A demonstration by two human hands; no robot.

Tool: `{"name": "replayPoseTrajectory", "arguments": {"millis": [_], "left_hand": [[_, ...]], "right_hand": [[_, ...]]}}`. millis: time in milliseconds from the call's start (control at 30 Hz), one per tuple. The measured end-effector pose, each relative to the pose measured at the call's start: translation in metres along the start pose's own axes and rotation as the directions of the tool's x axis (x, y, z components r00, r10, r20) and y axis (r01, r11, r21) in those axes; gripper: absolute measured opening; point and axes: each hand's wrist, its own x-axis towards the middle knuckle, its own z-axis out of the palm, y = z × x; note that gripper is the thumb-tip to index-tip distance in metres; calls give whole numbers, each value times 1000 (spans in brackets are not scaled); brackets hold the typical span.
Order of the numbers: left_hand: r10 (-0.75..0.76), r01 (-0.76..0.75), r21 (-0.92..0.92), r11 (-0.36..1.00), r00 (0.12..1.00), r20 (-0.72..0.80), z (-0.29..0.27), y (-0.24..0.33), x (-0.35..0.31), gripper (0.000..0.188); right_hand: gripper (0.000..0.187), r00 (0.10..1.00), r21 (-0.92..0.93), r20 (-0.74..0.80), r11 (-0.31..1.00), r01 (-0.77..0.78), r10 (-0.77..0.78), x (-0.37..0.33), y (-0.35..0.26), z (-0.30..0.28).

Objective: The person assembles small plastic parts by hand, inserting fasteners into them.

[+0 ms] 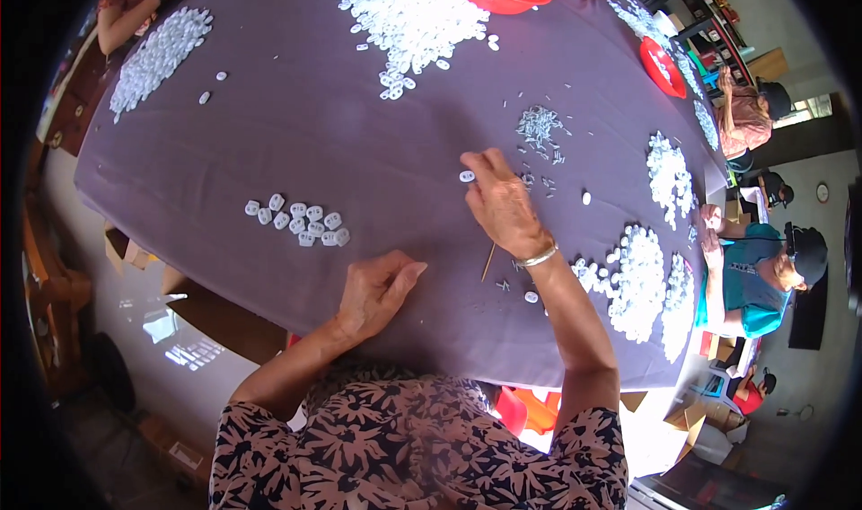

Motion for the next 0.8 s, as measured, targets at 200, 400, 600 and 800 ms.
{"name": "replayPoseTrajectory", "arguments": {"millis": [200, 400, 600, 800], "left_hand": [[-19, 19, 16, 1000, 1000, -4, -3, -3, -1, 30], [-13, 12, 13, 1000, 1000, 12, 0, -4, 2, 29], [-13, 13, 2, 1000, 1000, 1, -5, -1, -1, 28], [6, -6, 1, 1000, 1000, -2, -2, 1, 1, 26]], "right_hand": [[34, 994, -159, 108, 987, 3, 15, -1, -7, 15], [26, 996, -21, 29, 996, 88, -87, -9, 5, 1], [17, 970, -29, -116, 975, -220, 216, -53, 4, -69], [11, 904, -211, -29, 882, -422, 426, -143, 69, -126]]}}
